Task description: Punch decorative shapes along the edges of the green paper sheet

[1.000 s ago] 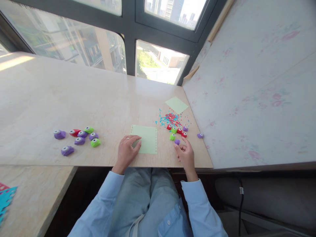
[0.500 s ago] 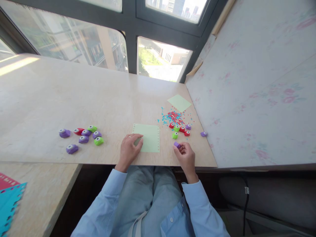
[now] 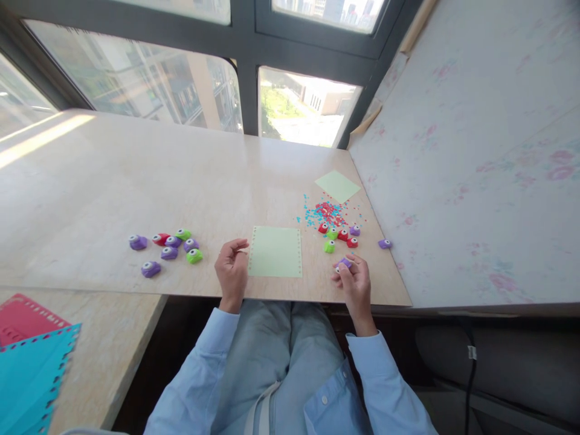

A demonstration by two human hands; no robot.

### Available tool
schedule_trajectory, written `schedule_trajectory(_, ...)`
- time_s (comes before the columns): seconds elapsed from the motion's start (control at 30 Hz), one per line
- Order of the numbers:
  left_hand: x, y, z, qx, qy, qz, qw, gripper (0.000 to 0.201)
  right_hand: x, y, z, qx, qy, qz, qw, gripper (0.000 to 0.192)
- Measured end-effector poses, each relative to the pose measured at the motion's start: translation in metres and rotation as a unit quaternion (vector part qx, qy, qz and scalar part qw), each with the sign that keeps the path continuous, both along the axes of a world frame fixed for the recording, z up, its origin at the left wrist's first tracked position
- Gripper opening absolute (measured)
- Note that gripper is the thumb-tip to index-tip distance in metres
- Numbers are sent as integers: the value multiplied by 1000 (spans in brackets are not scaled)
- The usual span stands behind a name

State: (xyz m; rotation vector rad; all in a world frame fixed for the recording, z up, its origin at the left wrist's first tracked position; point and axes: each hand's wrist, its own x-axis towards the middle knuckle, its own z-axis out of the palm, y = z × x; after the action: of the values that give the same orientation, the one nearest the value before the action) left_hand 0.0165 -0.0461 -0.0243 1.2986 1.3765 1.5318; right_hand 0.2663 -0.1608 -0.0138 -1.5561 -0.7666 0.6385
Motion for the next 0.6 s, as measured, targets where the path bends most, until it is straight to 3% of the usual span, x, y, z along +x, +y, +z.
schedule_trajectory(0.07,-1,2,-1,6,34,-11,999,27,0,1,1,2,6,6,1000,45)
schedule_trajectory(0.17,0,5,-2,34,153,-78,985,40,1,1,2,2,14,14,1000,46)
schedule_trajectory(0.3,6,4,-1,73,365,-159,915,44,2,1,4,13,51,27,998,49)
schedule_trajectory(0.4,12,-1,3,86,456,-166,870,34,4,1,5,34,87,17,996,51)
schedule_trajectory(0.6,14,-15,11,94,517,-129,841,23,14,0,7,89,203,-4,975,51)
